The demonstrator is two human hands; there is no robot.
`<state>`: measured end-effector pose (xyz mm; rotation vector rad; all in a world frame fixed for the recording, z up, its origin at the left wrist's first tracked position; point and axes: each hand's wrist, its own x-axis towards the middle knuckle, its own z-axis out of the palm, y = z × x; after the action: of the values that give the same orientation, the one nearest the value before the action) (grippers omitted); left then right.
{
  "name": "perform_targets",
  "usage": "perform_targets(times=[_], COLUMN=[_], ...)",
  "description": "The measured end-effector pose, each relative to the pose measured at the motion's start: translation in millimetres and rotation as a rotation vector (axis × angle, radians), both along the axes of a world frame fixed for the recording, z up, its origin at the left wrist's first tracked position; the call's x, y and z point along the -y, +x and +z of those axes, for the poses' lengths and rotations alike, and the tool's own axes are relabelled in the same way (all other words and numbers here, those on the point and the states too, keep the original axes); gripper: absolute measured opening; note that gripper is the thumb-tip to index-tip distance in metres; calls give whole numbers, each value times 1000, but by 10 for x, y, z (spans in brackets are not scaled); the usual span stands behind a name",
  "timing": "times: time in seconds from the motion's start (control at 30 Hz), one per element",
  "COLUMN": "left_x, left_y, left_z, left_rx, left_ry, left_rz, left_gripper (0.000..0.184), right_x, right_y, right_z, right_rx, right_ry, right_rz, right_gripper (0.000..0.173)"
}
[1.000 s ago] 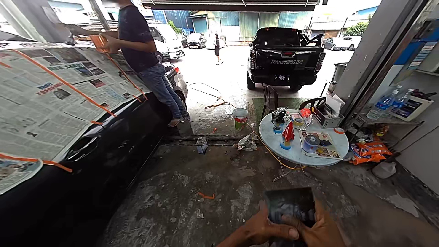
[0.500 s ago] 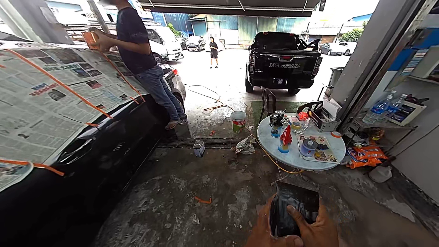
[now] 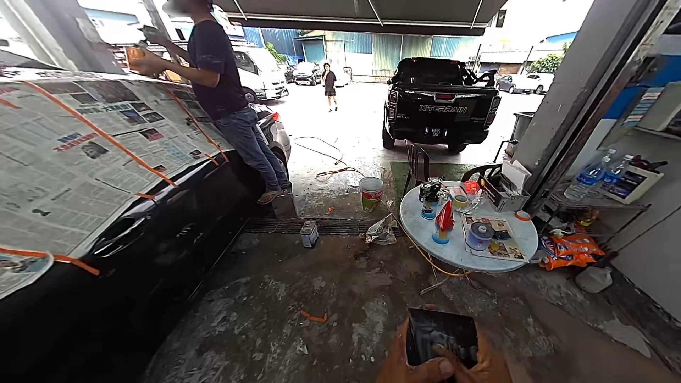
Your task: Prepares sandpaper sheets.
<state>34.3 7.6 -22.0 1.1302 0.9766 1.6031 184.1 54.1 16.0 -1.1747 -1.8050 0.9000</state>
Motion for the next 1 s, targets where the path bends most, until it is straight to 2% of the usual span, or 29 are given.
perform_targets(times=[0.03, 0.13, 0.23, 0.3, 0.37, 0.47, 0.5, 0.57, 0.63, 0.7, 0.73, 0.8, 0.9, 1.0], left_x=[14, -25, -68, -57, -117, -73, -71, -117, -117, -26, 4, -23, -74, -98], left_y=[7, 22, 40, 66, 39, 71, 80, 46, 6, 35, 54, 86, 89, 123], left_z=[16, -24, -57, 6, -3, 66, 71, 0, -66, -24, -13, -27, -37, 1], left_rx=[53, 221, 388, 428, 444, 494, 493, 463, 438, 370, 317, 191, -39, -206], left_ry=[-11, -2, -21, -52, -28, -75, -80, -42, 1, 16, 45, 114, 204, 223], left_rz=[-6, -47, -48, -18, -44, -3, 11, -36, -81, -56, -56, -46, 9, 130], left_gripper=[90, 88, 82, 69, 71, 52, 52, 67, 73, 59, 59, 69, 93, 100], right_x=[-4, 46, 31, 67, 103, 68, 89, 166, 172, 95, 39, -31, -9, 42], right_y=[24, 6, 39, 12, -20, -5, -22, -56, -28, -3, 7, -6, -70, -119], right_z=[4, 58, 75, 99, 127, 102, 100, 92, 51, 44, 51, 77, 98, 115], right_rx=[17, 128, 153, 184, 207, 213, 213, 155, 23, -108, -157, -215, -261, -264], right_ry=[-6, 60, 0, 34, 36, 3, 24, 48, -54, -135, -174, -216, -237, -217], right_rz=[9, -46, -7, -61, -38, -88, -113, -57, 29, -81, -157, -240, -291, -289], right_gripper=[56, 50, 53, 51, 50, 54, 52, 50, 57, 71, 77, 84, 80, 81])
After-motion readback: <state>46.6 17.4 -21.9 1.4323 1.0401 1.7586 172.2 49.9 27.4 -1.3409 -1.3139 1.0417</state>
